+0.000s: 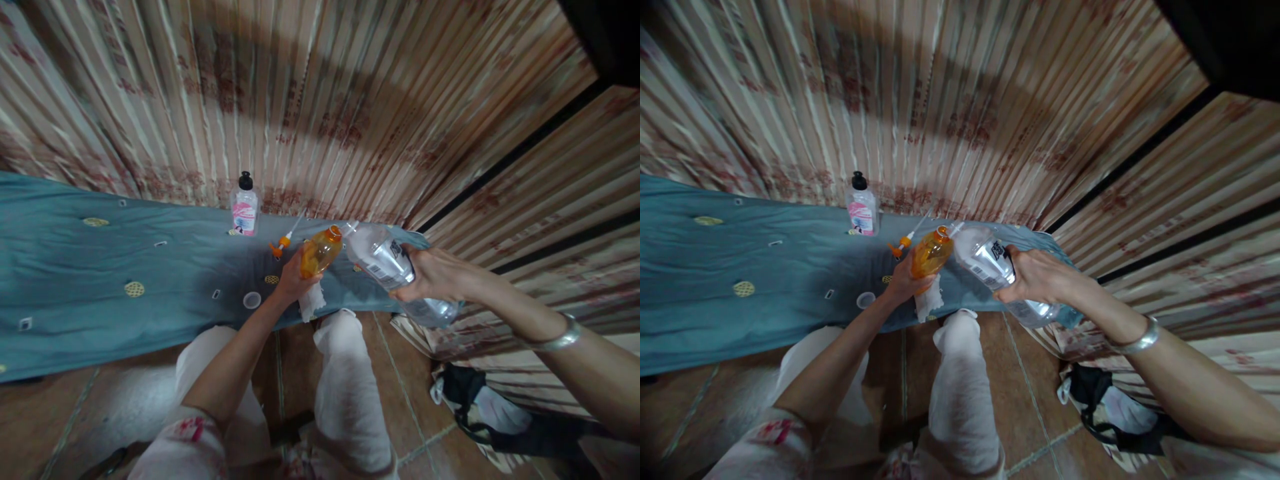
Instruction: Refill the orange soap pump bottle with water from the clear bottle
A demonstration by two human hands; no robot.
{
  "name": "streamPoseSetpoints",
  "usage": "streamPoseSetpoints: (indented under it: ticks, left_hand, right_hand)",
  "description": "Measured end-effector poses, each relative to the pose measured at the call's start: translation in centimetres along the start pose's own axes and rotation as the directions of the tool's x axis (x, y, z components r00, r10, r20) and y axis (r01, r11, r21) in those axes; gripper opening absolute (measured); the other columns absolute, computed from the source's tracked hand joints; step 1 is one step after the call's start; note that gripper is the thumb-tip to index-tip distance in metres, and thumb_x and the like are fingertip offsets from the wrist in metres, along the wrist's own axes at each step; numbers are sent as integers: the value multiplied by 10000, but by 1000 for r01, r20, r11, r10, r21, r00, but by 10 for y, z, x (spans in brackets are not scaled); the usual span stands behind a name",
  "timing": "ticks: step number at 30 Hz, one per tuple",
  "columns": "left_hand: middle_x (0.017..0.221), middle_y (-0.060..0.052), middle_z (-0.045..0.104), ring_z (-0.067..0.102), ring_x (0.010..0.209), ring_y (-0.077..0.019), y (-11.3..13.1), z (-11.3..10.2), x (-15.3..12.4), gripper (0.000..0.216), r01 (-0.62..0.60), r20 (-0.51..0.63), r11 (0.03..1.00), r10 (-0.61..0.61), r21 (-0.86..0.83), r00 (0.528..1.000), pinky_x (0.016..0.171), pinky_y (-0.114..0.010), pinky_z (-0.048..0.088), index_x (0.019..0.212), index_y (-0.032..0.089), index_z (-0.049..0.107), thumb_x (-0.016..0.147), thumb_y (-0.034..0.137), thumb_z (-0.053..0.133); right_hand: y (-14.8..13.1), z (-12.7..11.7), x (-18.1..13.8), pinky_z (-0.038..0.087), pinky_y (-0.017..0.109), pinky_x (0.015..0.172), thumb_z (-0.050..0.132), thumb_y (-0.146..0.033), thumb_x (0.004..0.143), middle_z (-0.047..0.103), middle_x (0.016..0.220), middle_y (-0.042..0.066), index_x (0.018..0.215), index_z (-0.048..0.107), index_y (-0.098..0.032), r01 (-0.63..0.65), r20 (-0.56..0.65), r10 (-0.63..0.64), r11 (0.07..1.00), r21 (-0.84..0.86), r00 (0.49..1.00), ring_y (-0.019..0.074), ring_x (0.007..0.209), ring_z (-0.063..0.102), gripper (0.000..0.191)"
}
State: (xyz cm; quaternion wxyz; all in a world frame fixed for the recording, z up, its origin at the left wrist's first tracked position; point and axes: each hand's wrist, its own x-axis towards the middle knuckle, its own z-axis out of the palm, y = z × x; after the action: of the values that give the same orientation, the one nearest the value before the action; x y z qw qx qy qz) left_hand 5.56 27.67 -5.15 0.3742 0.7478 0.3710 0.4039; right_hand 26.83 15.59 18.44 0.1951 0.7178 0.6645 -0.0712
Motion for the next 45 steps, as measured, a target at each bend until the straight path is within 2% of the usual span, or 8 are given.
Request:
streamPoseSetpoints:
  ticks: [6,13,29,35,41,45]
  left_hand:
    - [1326,-113,690,697,1173,-280,-1,1,0,765,-20,-9,999,20,39,1000,1046,-378,558,1443,165,457,758,332,754]
    - [1337,-117,688,691,1188,-293,-6,2,0,779,-17,-14,1000,17,-4,1000,1060,-397,548,1443,174,454,745,329,763]
    - [1298,-123,700,706,1149,-290,-7,4,1,790,-28,-31,999,29,44,999,1017,-409,576,1438,156,454,729,286,777]
    - [1340,-164,681,691,1179,-302,-4,4,1,807,2,-19,999,-2,-35,1000,1058,-437,549,1441,131,442,725,298,774]
    - [1352,-132,681,685,1198,-292,-2,2,1,774,-7,-18,999,6,-42,1000,1078,-415,534,1429,163,460,732,304,765]
    - [1357,-129,677,680,1210,-290,-3,2,2,796,-3,-14,1000,3,-18,1000,1082,-411,534,1433,160,452,722,316,774]
  right_hand:
    - [1,1,0,389,322,598,696,-585,724,577,747,25,1059,490,-168,10,-11,-10,1000,15,1000,250,690,627,573]
    - [-1,-1,-1,394,327,602,696,-576,729,582,744,26,1068,488,-166,-2,1,2,1000,1,1000,250,693,631,571]
    - [0,-1,-1,392,320,582,714,-569,730,601,731,25,1059,510,-169,10,-14,-10,1000,0,1000,253,679,637,557]
    - [0,-1,-1,391,324,587,709,-586,722,584,728,23,1058,505,-166,5,-6,-5,1000,3,1000,260,684,636,575]
    - [1,1,0,397,331,589,707,-594,711,589,724,20,1072,504,-164,2,-9,-2,1000,-5,1000,265,686,646,597]
    - [1,0,-1,399,331,588,704,-566,729,576,702,6,1058,505,-181,10,-11,-10,1000,17,1000,252,672,635,544]
